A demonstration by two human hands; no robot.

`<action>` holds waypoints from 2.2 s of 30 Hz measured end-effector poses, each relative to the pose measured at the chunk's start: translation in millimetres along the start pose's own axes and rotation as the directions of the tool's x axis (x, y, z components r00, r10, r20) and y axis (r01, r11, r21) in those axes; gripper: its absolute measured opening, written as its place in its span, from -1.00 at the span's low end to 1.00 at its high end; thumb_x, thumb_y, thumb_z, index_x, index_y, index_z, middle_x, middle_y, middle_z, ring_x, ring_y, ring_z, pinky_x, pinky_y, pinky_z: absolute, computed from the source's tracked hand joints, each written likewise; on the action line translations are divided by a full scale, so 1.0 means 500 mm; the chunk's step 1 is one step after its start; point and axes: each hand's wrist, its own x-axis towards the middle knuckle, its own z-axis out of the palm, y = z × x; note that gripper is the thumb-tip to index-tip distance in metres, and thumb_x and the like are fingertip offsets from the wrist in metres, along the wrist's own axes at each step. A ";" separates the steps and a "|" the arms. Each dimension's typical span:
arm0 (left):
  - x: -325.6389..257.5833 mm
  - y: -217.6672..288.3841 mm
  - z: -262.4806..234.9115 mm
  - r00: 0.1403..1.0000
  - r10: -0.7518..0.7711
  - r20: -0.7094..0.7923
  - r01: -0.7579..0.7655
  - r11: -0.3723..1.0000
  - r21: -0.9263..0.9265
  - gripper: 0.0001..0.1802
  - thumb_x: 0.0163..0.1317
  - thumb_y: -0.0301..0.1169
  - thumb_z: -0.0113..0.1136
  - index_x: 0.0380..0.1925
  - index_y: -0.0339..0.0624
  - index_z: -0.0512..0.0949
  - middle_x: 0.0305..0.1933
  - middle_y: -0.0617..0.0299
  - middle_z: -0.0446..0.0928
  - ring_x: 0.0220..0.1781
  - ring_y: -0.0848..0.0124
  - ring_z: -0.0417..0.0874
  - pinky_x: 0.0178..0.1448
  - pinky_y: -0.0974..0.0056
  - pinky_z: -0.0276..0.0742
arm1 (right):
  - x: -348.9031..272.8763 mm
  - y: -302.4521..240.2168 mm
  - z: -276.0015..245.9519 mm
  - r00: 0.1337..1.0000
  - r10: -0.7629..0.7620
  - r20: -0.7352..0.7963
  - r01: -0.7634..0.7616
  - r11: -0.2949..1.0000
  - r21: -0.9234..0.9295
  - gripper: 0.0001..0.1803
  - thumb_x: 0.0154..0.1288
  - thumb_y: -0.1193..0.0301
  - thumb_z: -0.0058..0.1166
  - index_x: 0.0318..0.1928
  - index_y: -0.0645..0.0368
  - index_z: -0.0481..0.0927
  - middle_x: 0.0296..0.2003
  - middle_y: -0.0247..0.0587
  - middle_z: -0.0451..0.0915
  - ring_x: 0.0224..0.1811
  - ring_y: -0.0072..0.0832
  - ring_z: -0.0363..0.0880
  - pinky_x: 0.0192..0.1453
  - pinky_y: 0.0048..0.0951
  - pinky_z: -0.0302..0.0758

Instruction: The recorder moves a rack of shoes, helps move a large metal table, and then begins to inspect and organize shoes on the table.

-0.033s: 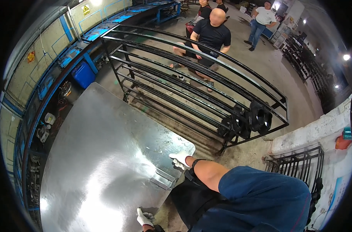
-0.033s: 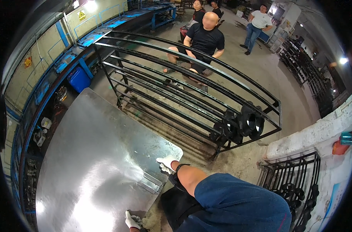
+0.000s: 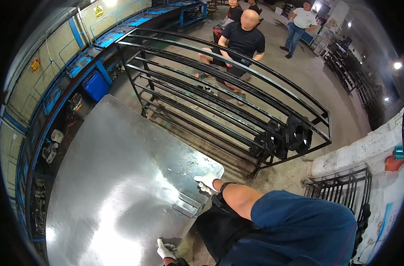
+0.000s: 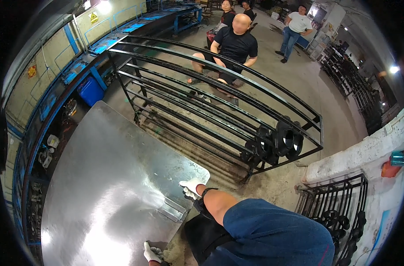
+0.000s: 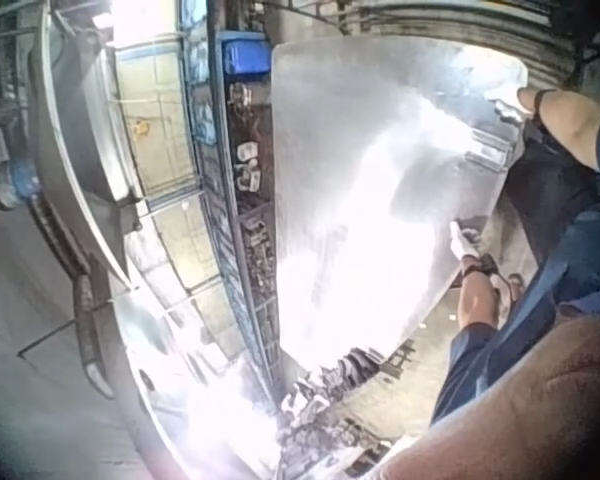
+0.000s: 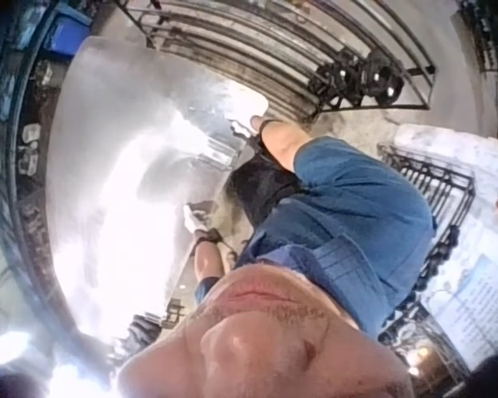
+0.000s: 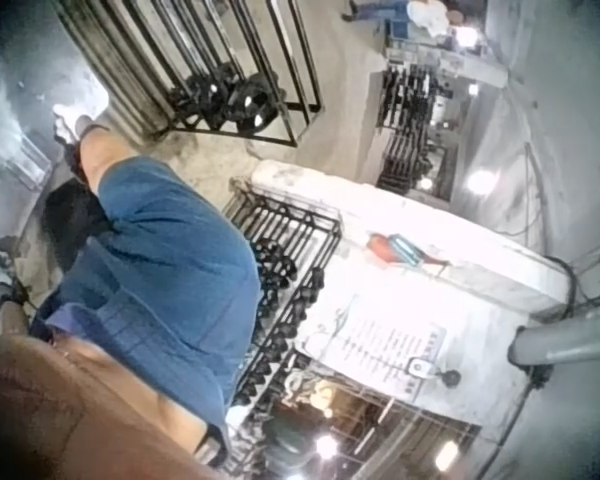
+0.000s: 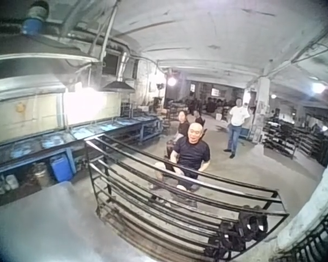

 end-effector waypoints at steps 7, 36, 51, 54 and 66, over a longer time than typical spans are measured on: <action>-0.017 0.011 0.013 1.000 0.019 -0.021 -0.017 0.997 0.080 -0.30 0.31 0.28 0.16 -0.71 -0.06 0.33 -0.74 0.15 0.38 -0.79 0.23 0.38 -0.74 0.15 0.30 | 0.000 0.002 -0.004 1.000 0.016 -0.002 -0.016 1.000 0.004 -0.47 0.39 0.03 0.23 -0.59 0.17 0.53 -0.67 -0.17 0.55 -0.81 -0.35 0.41 -0.77 -0.25 0.32; -0.055 0.035 0.023 0.998 -0.059 0.038 0.057 0.997 0.050 -0.32 0.27 0.27 0.17 -0.73 -0.05 0.38 -0.74 0.10 0.44 -0.79 0.26 0.41 -0.74 0.21 0.27 | -0.010 -0.004 0.007 1.000 -0.002 -0.027 0.000 0.995 -0.099 -0.46 0.39 -0.06 0.16 -0.61 0.03 0.48 -0.71 -0.31 0.49 -0.80 -0.45 0.35 -0.74 -0.32 0.30; -0.068 0.043 0.036 0.999 -0.035 0.021 0.033 0.996 0.078 -0.33 0.28 0.28 0.16 -0.73 0.01 0.36 -0.75 0.16 0.40 -0.80 0.28 0.38 -0.75 0.21 0.22 | 0.008 0.005 0.007 1.000 0.018 -0.022 -0.021 0.995 -0.094 -0.45 0.40 -0.08 0.14 -0.61 0.00 0.44 -0.71 -0.29 0.48 -0.80 -0.47 0.33 -0.76 -0.33 0.28; -0.055 0.028 0.022 1.000 -0.012 0.009 0.012 0.997 0.081 -0.33 0.27 0.30 0.15 -0.74 0.06 0.33 -0.77 0.21 0.37 -0.82 0.31 0.32 -0.77 0.22 0.17 | 0.004 0.004 0.014 1.000 0.004 -0.016 -0.006 0.995 -0.096 -0.44 0.42 -0.07 0.13 -0.60 0.04 0.44 -0.70 -0.28 0.49 -0.82 -0.46 0.34 -0.79 -0.33 0.28; 0.018 0.007 -0.005 0.999 -0.016 0.045 0.014 0.999 0.048 -0.31 0.35 0.25 0.13 -0.75 -0.03 0.35 -0.75 0.19 0.38 -0.76 0.25 0.41 -0.71 0.19 0.28 | -0.004 0.013 0.012 0.998 -0.052 -0.027 0.051 0.998 -0.035 -0.45 0.41 0.00 0.18 -0.61 0.13 0.50 -0.70 -0.21 0.52 -0.83 -0.38 0.38 -0.79 -0.27 0.28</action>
